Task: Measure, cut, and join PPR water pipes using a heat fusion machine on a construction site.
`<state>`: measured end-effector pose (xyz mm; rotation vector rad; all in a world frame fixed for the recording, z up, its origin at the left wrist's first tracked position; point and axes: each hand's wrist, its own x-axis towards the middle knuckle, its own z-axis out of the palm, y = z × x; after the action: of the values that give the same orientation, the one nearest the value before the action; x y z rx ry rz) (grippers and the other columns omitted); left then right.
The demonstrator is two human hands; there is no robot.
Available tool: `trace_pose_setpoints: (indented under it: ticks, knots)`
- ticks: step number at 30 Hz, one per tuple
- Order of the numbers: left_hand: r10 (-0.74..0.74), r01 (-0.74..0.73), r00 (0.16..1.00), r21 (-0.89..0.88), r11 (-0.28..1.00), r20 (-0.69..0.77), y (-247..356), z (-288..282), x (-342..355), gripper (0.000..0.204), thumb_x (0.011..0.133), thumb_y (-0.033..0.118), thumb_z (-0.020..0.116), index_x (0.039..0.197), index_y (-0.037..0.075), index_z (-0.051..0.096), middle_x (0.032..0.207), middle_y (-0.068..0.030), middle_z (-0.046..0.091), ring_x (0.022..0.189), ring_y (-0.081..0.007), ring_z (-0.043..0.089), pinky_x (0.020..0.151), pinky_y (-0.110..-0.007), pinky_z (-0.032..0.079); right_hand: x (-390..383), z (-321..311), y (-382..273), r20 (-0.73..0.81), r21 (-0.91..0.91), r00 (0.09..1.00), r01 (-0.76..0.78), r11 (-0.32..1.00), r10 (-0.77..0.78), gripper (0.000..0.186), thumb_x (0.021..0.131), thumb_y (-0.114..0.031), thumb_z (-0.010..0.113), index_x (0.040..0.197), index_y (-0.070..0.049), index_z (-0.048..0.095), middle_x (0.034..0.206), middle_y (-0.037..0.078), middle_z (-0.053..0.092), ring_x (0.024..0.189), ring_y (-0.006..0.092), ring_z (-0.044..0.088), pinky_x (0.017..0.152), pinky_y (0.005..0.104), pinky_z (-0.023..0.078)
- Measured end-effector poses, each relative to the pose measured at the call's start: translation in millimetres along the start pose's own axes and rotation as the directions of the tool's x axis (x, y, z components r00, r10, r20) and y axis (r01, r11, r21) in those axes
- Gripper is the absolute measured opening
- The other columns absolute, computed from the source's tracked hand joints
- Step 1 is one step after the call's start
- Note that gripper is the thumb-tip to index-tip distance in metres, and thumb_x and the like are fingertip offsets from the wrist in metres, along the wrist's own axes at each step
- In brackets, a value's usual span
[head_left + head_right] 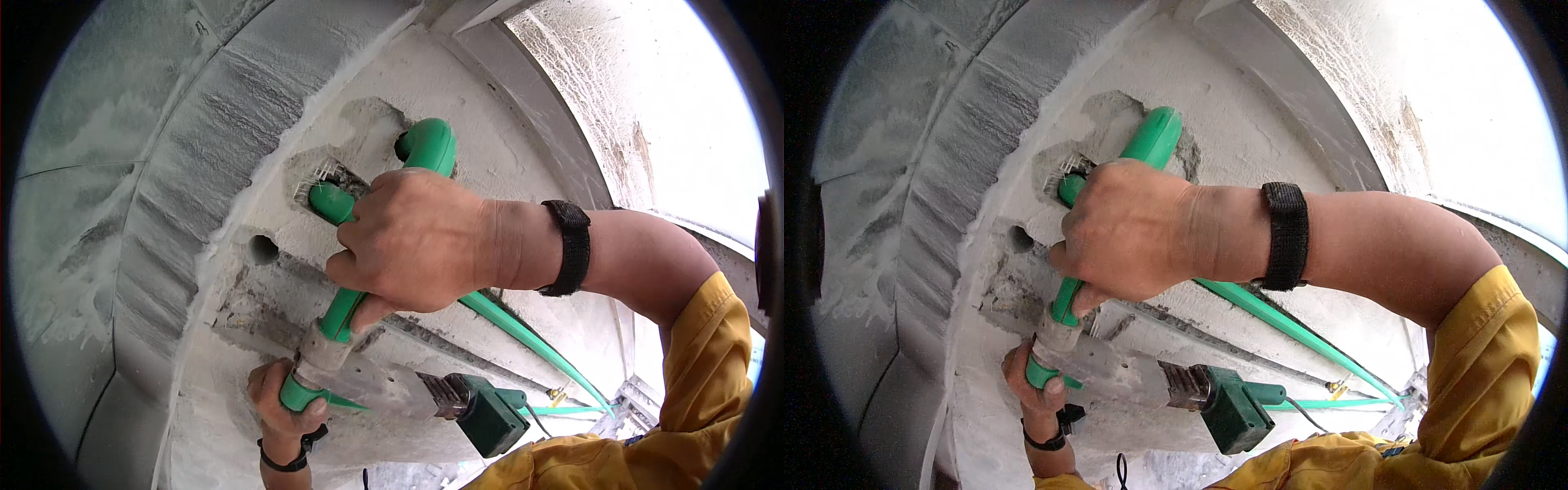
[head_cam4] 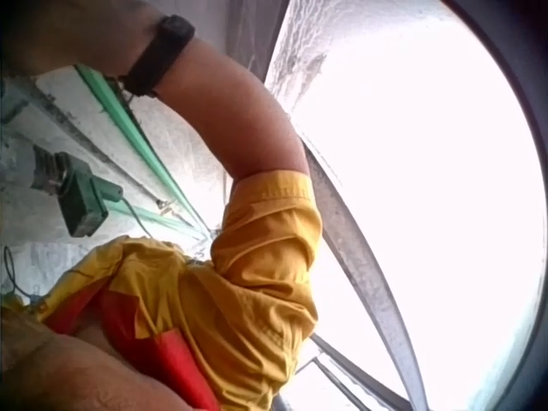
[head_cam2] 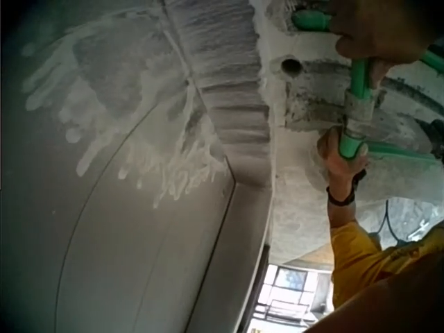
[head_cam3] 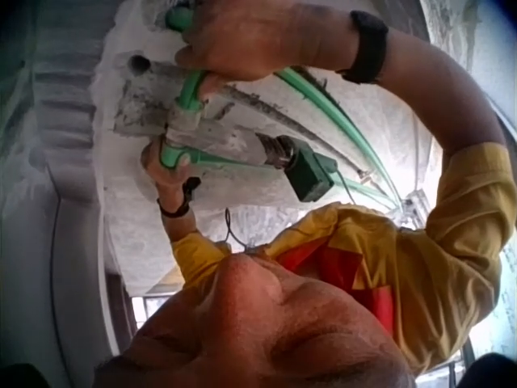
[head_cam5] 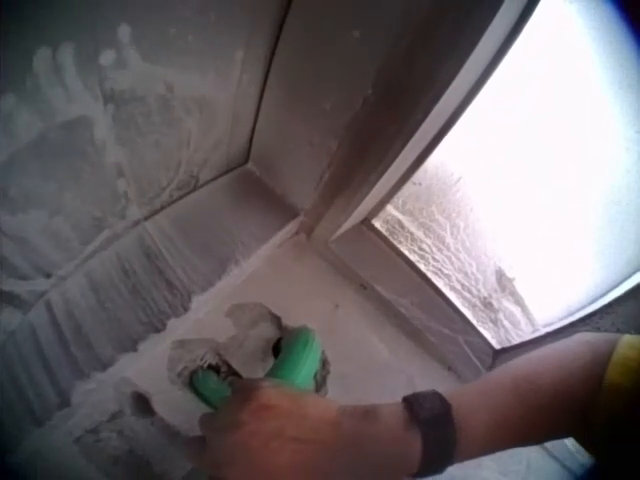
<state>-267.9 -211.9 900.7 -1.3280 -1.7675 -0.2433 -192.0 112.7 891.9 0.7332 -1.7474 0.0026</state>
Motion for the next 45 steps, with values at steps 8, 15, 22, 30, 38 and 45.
trace_pose_setpoints:
  ticks: [8,15,22,30,38,45]
  knots:
    - [0.001,-0.002,0.999,0.005,1.000,0.054,0.9,2.1,4.0,0.067,0.075,0.067,0.067,0.083,0.000,0.061,0.071,-0.0124,0.059,0.065,-0.0340,0.057,0.061,-0.044,0.045,-5.3,-7.0,-5.9,-0.030,-0.026,0.999,-0.022,0.999,0.021,0.040,0.079,-0.051,0.068,0.082,-0.011,0.062,0.083,0.004,0.059,0.082,0.0242,0.063,0.070,0.0383,0.050]
    - [-0.031,0.031,0.998,0.012,0.999,0.058,4.5,1.2,2.2,0.069,0.074,0.069,0.065,0.082,0.001,0.061,0.068,-0.0144,0.058,0.062,-0.0371,0.056,0.058,-0.045,0.044,-182.7,52.9,-121.5,0.157,0.687,0.747,-0.553,0.472,0.646,0.055,0.067,-0.008,0.064,0.122,-0.002,0.057,0.117,0.019,0.058,0.112,0.0354,0.057,0.099,0.0409,0.046]
    - [-0.029,0.028,0.999,0.023,0.999,0.023,2.0,1.7,-0.2,0.077,0.075,0.074,0.059,0.085,-0.002,0.062,0.070,-0.0161,0.059,0.064,-0.0384,0.056,0.058,-0.046,0.043,-220.3,123.6,-172.3,0.558,0.819,0.745,-0.425,-0.386,0.364,0.025,0.085,-0.009,0.071,0.104,0.003,0.062,0.083,-0.004,0.058,0.077,0.0053,0.053,0.066,0.0238,0.045]
    - [-0.010,0.011,1.000,0.068,0.998,-0.005,-3.1,0.4,-2.3,0.079,0.076,0.076,0.057,0.088,-0.002,0.063,0.072,-0.0169,0.059,0.065,-0.0381,0.057,0.059,-0.046,0.044,-199.6,98.6,-158.6,0.450,0.844,0.778,-0.531,0.077,0.439,0.025,0.075,-0.009,0.069,0.096,0.002,0.060,0.088,0.025,0.064,0.075,0.0287,0.064,0.069,0.0381,0.050]
    - [-0.010,0.012,0.997,-0.016,1.000,0.074,2.3,0.4,6.7,0.069,0.076,0.071,0.063,0.079,0.002,0.060,0.069,-0.0135,0.058,0.062,-0.0361,0.057,0.057,-0.045,0.044,-206.5,98.5,-167.5,0.403,0.828,0.777,-0.535,0.170,0.483,0.028,0.074,-0.015,0.074,0.094,0.001,0.062,0.079,0.023,0.064,0.068,0.0371,0.063,0.061,0.0385,0.050]
    - [0.109,-0.105,0.992,-0.059,0.993,0.069,5.1,0.7,15.7,0.061,0.076,0.064,0.069,0.076,0.004,0.060,0.063,-0.0120,0.057,0.055,-0.0338,0.058,0.052,-0.040,0.046,-203.6,83.9,-178.5,0.502,0.788,0.705,-0.612,0.071,0.501,0.029,0.075,-0.015,0.073,0.096,0.001,0.061,0.078,0.023,0.063,0.066,0.0366,0.062,0.060,0.0379,0.050]
